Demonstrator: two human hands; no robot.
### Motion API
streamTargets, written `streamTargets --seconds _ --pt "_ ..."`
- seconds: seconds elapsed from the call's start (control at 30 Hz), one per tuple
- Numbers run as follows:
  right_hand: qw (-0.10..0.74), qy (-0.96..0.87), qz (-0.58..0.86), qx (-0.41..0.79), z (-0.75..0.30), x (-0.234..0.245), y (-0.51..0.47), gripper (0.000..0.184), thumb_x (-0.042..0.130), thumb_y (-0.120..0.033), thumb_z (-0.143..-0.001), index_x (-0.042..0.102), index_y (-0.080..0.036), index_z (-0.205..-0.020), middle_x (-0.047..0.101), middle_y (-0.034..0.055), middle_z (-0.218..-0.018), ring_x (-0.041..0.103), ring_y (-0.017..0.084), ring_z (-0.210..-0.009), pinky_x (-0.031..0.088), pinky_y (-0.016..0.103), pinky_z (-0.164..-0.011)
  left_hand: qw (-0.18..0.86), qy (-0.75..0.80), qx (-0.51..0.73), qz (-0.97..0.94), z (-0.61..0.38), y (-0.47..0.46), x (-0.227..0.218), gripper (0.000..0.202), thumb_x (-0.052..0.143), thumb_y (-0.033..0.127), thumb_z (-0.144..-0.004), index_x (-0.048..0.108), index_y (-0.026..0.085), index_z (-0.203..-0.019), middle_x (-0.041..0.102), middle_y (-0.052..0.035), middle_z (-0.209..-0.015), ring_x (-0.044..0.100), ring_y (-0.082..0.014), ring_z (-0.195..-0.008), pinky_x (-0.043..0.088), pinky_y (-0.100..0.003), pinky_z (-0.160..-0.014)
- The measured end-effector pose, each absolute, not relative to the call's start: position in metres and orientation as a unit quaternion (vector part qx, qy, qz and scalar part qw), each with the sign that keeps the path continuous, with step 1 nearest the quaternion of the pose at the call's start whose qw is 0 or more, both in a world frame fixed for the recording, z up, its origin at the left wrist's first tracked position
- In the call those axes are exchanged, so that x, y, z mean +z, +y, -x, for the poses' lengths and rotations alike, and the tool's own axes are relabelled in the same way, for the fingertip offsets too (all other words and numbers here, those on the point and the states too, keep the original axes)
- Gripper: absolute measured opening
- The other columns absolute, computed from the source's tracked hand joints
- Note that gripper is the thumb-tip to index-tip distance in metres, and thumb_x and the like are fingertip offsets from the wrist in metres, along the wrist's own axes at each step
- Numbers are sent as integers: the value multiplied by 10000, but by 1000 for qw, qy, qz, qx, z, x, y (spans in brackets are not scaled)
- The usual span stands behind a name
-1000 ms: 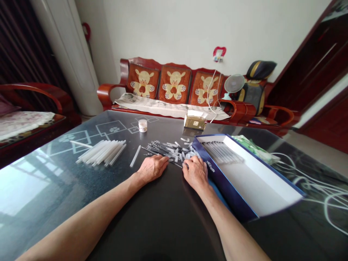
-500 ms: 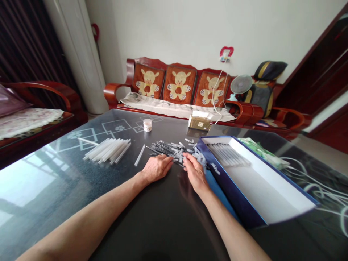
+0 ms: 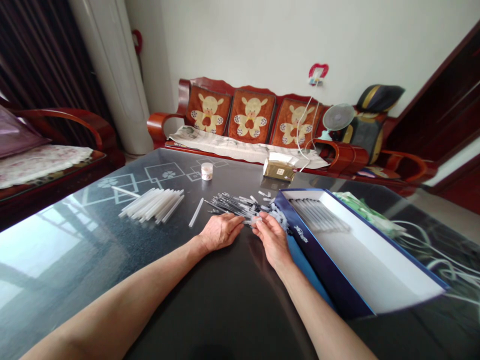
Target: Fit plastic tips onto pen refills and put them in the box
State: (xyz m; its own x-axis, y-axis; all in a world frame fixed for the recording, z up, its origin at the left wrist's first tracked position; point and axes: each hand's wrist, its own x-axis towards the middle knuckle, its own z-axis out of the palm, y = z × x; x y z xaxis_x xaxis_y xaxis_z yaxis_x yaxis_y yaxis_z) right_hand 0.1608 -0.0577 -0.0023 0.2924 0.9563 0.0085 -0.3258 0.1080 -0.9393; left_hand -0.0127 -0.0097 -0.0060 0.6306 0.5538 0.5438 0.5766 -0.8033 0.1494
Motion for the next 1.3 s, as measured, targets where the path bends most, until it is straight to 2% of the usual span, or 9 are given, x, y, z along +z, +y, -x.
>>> streamTargets --seconds 0.2,0.4,0.6,0.83,1.0,1.07,1.17,1.23,1.3 --pt "619 -417 486 454 -158 -6 -58 291 746 -364 -665 648 -191 -877 711 10 -891 663 138 -789 510 252 -706 10 -304 -273 913 13 -9 -7 329 347 309 -975 583 147 -1136 623 -59 -818 626 -161 -756 506 -252 -682" --pt "604 -450 501 426 -161 -13 -55 357 734 -409 -675 672 -197 -956 706 5 -837 664 156 -751 537 287 -714 -7 -307 -240 921 13 -9 -3 307 339 293 -974 599 134 -1014 598 -67 -822 605 -154 -735 502 -248 -680" --pt "594 -424 528 434 -160 -15 -49 302 750 -380 -633 684 -174 -843 652 -27 -619 634 136 -588 543 271 -605 5 -307 -230 923 11 -4 -8 306 333 283 -978 591 147 -886 573 -57 -786 585 -151 -715 487 -242 -656" --pt "555 -395 545 489 -161 -1 -42 212 752 -252 -589 689 -147 -762 670 6 -603 623 115 -530 518 221 -503 29 -339 -194 920 10 -3 -9 287 344 256 -974 583 148 -858 562 -47 -782 569 -142 -689 470 -232 -620" --pt "526 -418 548 498 -163 0 -38 161 712 -272 -635 669 -162 -744 680 18 -625 617 120 -515 508 235 -483 33 -334 -208 919 10 -4 -9 297 340 248 -973 596 147 -861 557 -53 -788 567 -151 -730 484 -244 -658" --pt "499 -490 570 432 -165 2 -38 121 665 -282 -680 652 -180 -744 661 -8 -605 612 122 -518 493 233 -493 38 -337 -219 915 10 -4 -9 300 341 256 -975 607 149 -887 561 -55 -801 562 -150 -746 487 -243 -672" --pt "394 -672 592 207 -165 13 -40 72 607 -243 -743 657 -207 -781 647 -25 -614 609 131 -574 466 238 -569 49 -336 -244 908 11 -3 -10 301 342 268 -980 624 163 -971 571 -53 -809 560 -151 -768 490 -241 -690" --pt "301 -761 572 51 -161 25 -43 93 583 -205 -783 663 -219 -828 669 -1 -718 618 146 -662 452 251 -638 52 -333 -263 904 12 -2 -12 307 342 278 -983 629 172 -1005 579 -53 -809 564 -153 -775 492 -240 -694" --pt "220 -807 546 -46 -156 40 -45 105 560 -184 -816 657 -212 -843 665 36 -834 616 163 -755 445 266 -699 51 -326 -285 900 12 0 -13 319 332 282 -986 627 175 -1043 590 -55 -811 571 -156 -772 498 -246 -703"
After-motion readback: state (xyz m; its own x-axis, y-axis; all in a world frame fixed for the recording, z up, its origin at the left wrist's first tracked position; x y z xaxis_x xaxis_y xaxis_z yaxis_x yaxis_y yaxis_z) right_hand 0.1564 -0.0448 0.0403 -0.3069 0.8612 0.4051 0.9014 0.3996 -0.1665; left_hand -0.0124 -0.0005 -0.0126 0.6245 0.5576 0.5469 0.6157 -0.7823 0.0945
